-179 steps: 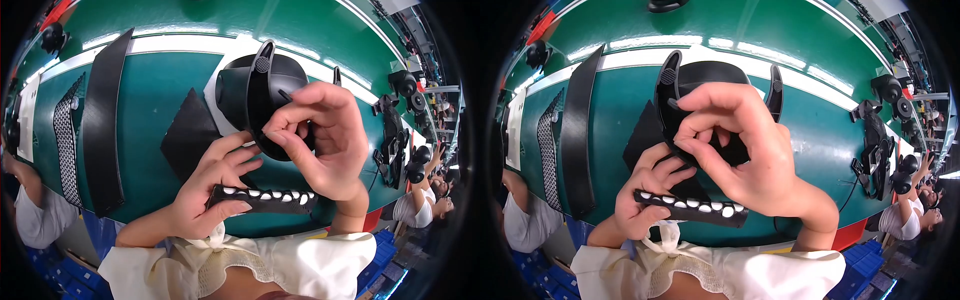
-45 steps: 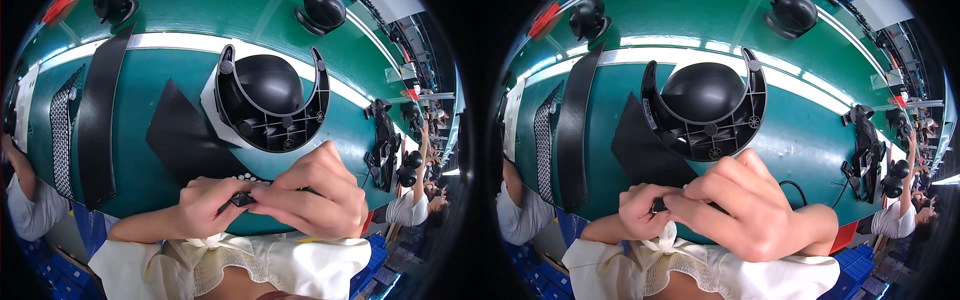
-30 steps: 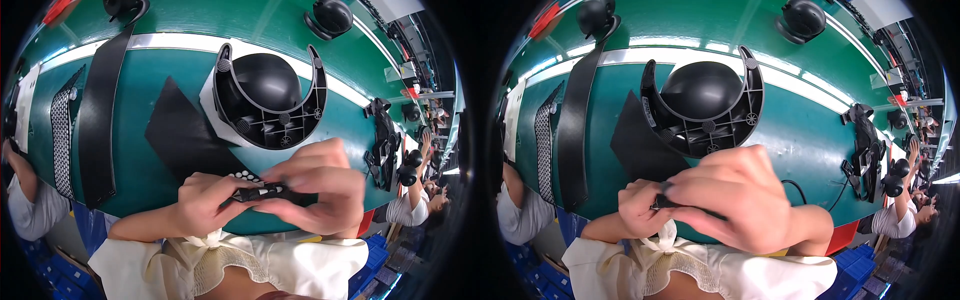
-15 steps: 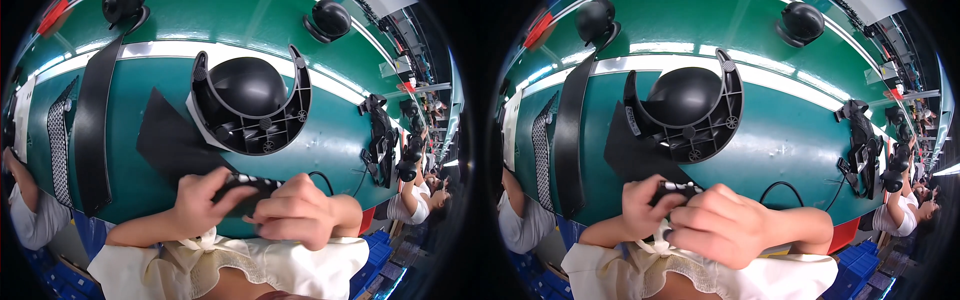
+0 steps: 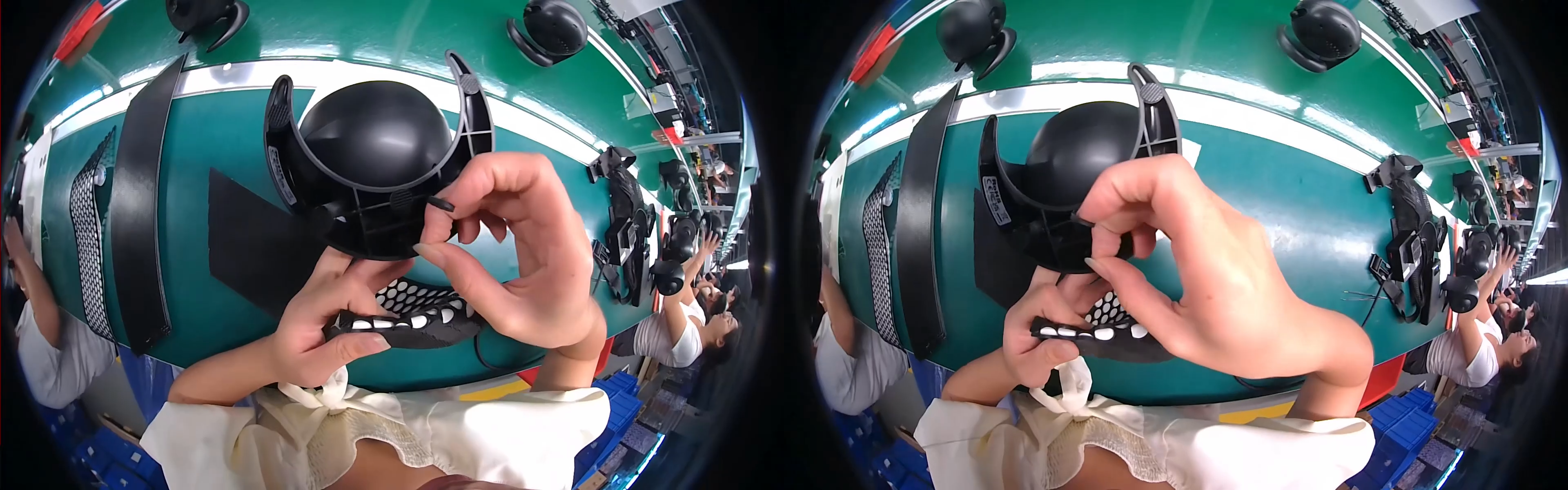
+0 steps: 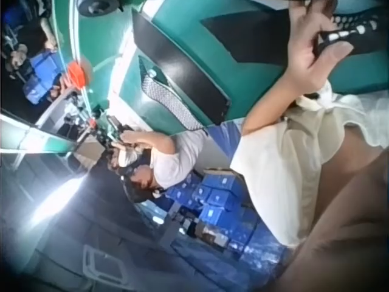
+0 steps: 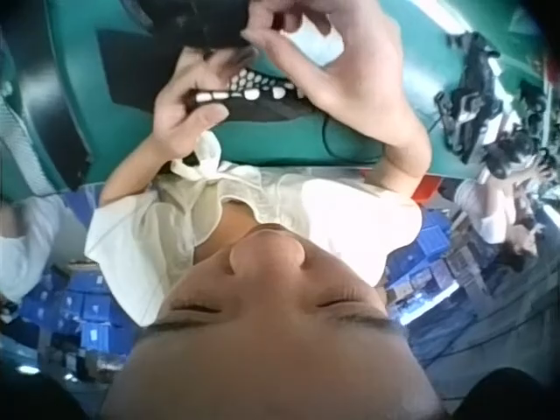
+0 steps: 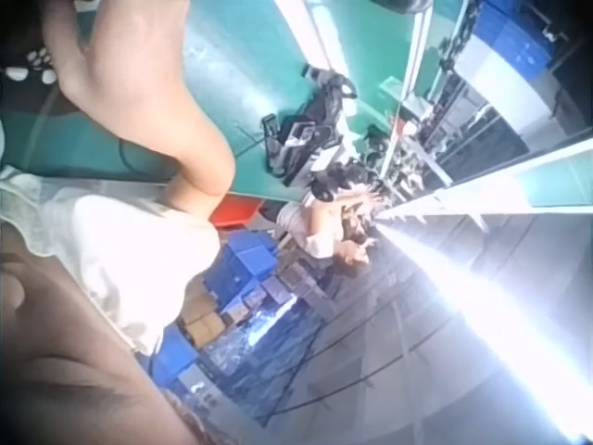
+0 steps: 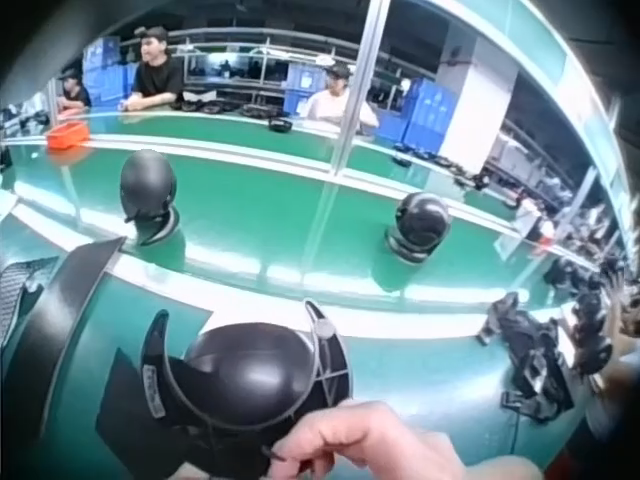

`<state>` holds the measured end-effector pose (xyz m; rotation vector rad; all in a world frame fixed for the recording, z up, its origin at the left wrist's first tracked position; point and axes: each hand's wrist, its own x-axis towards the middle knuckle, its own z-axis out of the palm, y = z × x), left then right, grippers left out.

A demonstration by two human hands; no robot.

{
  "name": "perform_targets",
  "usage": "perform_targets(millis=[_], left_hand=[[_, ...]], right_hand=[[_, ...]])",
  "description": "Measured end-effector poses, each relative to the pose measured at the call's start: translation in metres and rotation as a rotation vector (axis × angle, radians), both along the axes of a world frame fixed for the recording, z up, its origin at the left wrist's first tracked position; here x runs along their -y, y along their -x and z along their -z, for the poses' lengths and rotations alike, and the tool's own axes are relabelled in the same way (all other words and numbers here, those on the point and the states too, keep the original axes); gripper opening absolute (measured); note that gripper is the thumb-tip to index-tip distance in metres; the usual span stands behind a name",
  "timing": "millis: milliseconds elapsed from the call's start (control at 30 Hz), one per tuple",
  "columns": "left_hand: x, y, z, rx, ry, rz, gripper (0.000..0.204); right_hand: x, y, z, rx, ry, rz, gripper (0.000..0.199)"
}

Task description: Assemble internal padding and components into a spherical plastic housing on an assembly line.

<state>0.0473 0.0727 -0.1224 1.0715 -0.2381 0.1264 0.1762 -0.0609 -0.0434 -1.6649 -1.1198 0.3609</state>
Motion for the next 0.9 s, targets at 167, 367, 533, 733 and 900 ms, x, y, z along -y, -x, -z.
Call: perform_targets(millis=[167, 367, 533, 733, 900], left_hand=[[-0.005, 0.003, 0.001, -0.082, -0.037, 0.033, 0.009], [-0.004, 0.006, 0.001, -0.108, -0.084, 0.032, 0.013], [-0.005, 0.009, 0.003, -0.132, -0.076, 0.026, 0.013], [-0.001, 0.007, -0.001, -0.102, -0.242, 0.034, 0.020], [0.002, 0.005, 0.006, -0.037, -0.338, -0.029, 0.013]], right_hand=[[-0.001, -0.001, 0.002, 0.111, 0.055, 0.009, 0.035], [-0.004, 0.004, 0.003, 0.085, 0.059, 0.064, 0.034], [-0.004, 0.003, 0.003, 0.174, 0.091, 0.045, 0.033], [-0.006, 0.003, -0.004, 0.174, 0.232, 0.073, 0.039], [-0.010, 0.010, -0.011, 0.249, 0.462, 0.170, 0.050]])
